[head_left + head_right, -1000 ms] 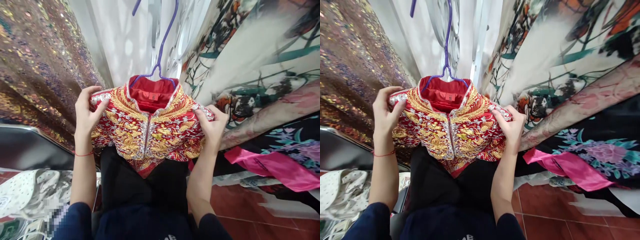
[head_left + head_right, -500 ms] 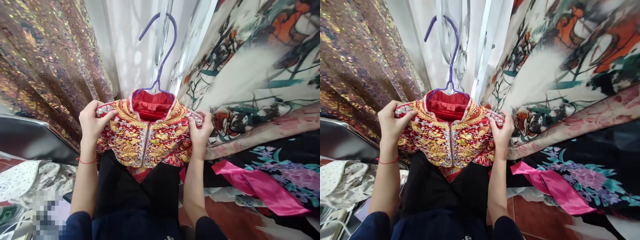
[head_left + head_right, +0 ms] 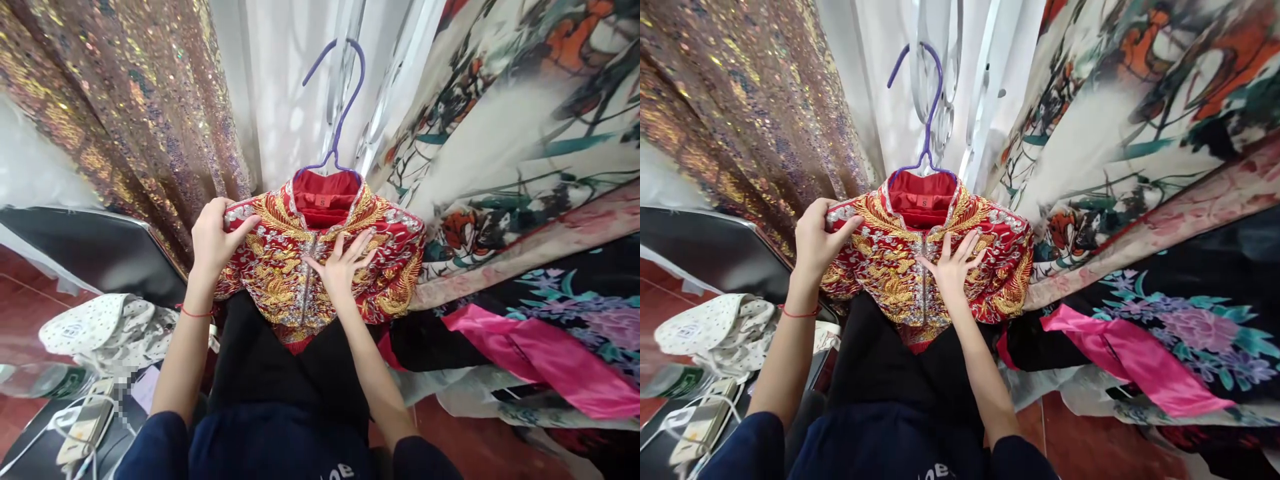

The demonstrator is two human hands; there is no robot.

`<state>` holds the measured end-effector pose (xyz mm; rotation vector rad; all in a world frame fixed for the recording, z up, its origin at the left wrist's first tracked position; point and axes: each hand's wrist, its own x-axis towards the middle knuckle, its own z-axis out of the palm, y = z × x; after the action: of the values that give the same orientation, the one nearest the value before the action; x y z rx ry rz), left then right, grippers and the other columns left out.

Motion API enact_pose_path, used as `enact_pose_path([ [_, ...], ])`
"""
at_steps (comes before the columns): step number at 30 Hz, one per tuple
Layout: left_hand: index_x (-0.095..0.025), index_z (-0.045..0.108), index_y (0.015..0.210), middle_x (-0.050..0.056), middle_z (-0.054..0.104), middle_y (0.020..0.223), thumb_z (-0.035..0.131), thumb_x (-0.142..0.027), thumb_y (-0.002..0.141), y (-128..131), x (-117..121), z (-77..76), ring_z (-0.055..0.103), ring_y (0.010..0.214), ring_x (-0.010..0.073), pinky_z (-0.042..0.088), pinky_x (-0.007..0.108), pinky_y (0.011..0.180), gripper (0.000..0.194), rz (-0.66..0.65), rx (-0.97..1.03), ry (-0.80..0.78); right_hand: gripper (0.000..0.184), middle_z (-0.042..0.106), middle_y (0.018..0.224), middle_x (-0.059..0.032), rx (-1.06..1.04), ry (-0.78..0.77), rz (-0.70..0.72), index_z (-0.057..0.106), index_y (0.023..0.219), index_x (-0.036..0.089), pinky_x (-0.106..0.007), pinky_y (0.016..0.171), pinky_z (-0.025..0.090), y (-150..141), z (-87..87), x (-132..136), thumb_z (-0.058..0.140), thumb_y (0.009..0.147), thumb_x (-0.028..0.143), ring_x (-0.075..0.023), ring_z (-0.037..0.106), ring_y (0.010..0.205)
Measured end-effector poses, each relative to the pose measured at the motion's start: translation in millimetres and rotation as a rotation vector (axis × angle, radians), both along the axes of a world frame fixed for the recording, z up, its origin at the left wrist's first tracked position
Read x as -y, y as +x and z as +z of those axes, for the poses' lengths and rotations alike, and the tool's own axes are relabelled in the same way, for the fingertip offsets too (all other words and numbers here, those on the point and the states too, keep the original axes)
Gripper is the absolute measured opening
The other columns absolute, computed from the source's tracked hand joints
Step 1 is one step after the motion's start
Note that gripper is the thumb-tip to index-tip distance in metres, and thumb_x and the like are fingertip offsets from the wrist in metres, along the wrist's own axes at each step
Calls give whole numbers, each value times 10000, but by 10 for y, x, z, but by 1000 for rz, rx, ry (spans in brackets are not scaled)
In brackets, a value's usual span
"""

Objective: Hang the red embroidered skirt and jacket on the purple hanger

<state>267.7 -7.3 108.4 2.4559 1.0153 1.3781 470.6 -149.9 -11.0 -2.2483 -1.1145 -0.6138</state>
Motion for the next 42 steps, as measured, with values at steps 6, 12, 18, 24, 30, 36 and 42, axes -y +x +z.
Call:
enact_pose_path([
  [6, -224, 566, 987, 88, 655, 972, 627, -672, 824, 87, -155, -19, 584, 917, 250, 445, 399, 879, 481, -29, -11, 84, 877, 301, 1562, -422, -11, -127, 86, 449, 1513, 53, -810, 1097, 103, -9, -290, 21, 644, 870, 616, -534, 241, 1495],
  [12, -220, 578, 1098, 115, 669, 1075, 705, -777, 673, 442, -192, 140, 608, 1064, 318, 398, 479, 1010, 711, -224, -67, 206, 844, 254, 1613, -359, 25, -35, 92, 434, 1521, 85, -736, 1147, 157, -254, -174, 105, 638, 873, 587, -501, 167, 1532],
  [18, -226, 599, 957, 78, 673, 914, 716, -764, 701, 738, -122, 151, 638, 992, 318, 420, 456, 951, 607, -192, -11, 158, 357, 539, 1389, -264, 81, 452, -2, 654, 1193, 134, -546, 1085, 401, -480, 220, 132, 567, 937, 366, -356, 491, 1339],
  [24, -228, 579, 829, 50, 642, 799, 657, -703, 814, 760, -108, 48, 627, 867, 269, 425, 421, 870, 482, -122, 43, 146, 282, 658, 725, -32, -363, 629, 207, 660, 838, 192, -300, 685, 503, -464, 683, 64, 541, 975, 407, -153, 599, 660],
  [30, -239, 577, 815, 46, 636, 769, 623, -646, 870, 802, -70, -40, 585, 792, 244, 407, 405, 799, 413, -77, 90, 199, 371, 622, 578, 25, -786, 713, 289, 626, 733, 194, -240, 535, 448, -575, 755, -116, 599, 933, 505, -103, 544, 493],
  [36, -242, 597, 853, 48, 651, 818, 640, -636, 860, 805, -65, -84, 595, 832, 247, 420, 419, 834, 396, -85, 77, 161, 380, 605, 519, 39, -961, 771, 354, 587, 692, 197, -220, 433, 386, -605, 653, -151, 635, 893, 516, -84, 495, 395],
  [42, -234, 628, 977, 59, 666, 896, 667, -614, 849, 801, -107, -92, 630, 959, 281, 432, 466, 944, 403, -102, 49, 128, 385, 596, 501, 42, -1041, 766, 340, 594, 698, 193, -206, 424, 379, -642, 401, -114, 645, 881, 527, -76, 480, 382],
])
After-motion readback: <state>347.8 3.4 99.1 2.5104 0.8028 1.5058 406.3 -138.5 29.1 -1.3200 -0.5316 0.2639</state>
